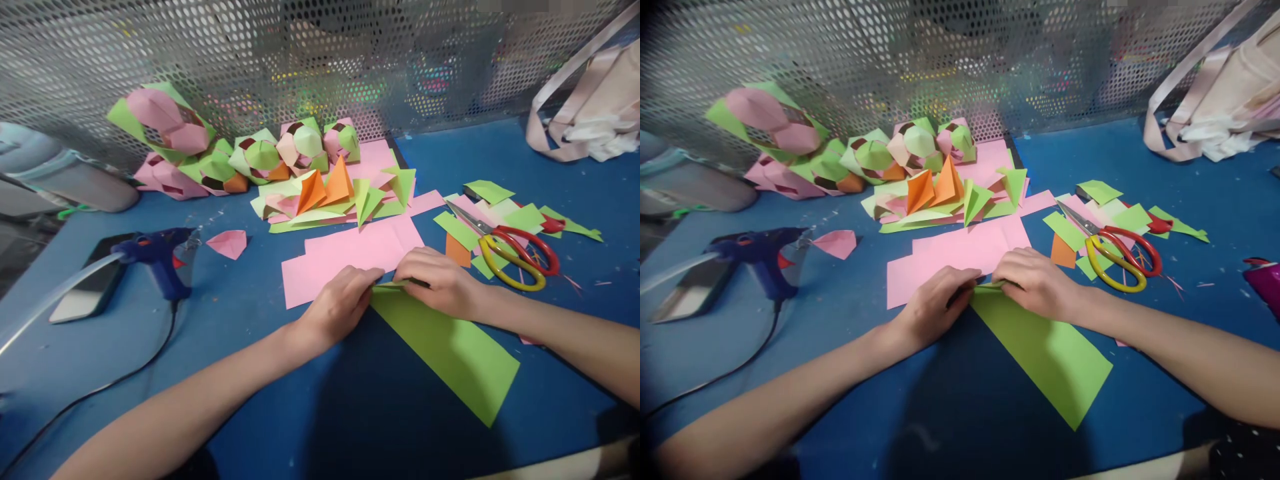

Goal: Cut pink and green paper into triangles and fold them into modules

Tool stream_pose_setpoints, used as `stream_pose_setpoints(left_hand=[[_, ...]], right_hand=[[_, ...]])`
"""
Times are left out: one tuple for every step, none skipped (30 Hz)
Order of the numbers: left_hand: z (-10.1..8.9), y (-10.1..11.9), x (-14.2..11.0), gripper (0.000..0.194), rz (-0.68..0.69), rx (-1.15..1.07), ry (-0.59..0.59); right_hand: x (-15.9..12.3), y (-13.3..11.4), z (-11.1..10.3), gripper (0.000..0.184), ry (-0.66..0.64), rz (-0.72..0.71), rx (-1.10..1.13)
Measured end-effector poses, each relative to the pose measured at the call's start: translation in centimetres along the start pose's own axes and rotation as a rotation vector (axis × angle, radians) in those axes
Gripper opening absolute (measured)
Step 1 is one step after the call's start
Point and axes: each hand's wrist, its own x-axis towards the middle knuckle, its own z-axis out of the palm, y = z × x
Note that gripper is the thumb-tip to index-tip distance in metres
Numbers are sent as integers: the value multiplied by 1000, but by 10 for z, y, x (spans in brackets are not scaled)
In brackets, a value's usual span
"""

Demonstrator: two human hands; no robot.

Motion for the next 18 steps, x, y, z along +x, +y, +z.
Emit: stream_pose_setpoints(left_hand=[[-2, -1, 0, 32, -10, 5, -13], [-5, -1, 1, 31, -20, 10, -30], [-8, -2, 1, 28, -26, 13, -51], [-12, -3, 2, 26, -27, 12, -72], [-15, -4, 2, 23, -23, 6, -91], [-17, -5, 3, 20, -18, -1, -106], [-20, -6, 3, 19, -15, -8, -119], [-22, -7, 4, 18, -19, -15, -130], [-23, -8, 4, 18, -31, -21, -139], [-24, -9, 4, 19, -44, -26, -146], [-25, -9, 4, 19, -53, -31, -152], [-26, -9, 5, 19, -63, -37, -156], [-27, -9, 5, 18, -72, -43, -162], [-27, -9, 5, 18, -82, -49, -168], [-28, -9, 6, 18, -90, -55, -176], [-28, -9, 6, 18, -98, -59, -184], [-29, -9, 6, 18, -104, -64, -192], [-29, -9, 6, 18, -108, -68, -198]], right_hand=[[-3, 1, 2, 16, -9, -47, -41], [-5, 1, 3, 17, -16, -78, -74], [-8, 1, 5, 18, -17, -90, -91], [-11, 1, 7, 18, -12, -88, -88], [-13, 1, 9, 18, -2, -71, -65], [-14, 0, 11, 19, 5, -45, -32], [-15, 0, 13, 20, 14, -19, 2], [-16, -1, 13, 22, 18, 2, 31], [-17, -2, 14, 23, 18, 12, 48], [-17, -2, 13, 23, 11, 13, 55], [-17, -2, 12, 23, 1, -1, 49], [-17, -2, 11, 22, -12, -38, 32], [-16, -3, 9, 21, -30, -100, 4], [-16, -3, 7, 20, -54, -174, -31], [-15, -3, 5, 20, -76, -246, -69], [-15, -3, 3, 20, -104, -302, -104], [-15, -3, 2, 20, -129, -336, -128], [-14, -3, 1, 22, -155, -339, -132]])
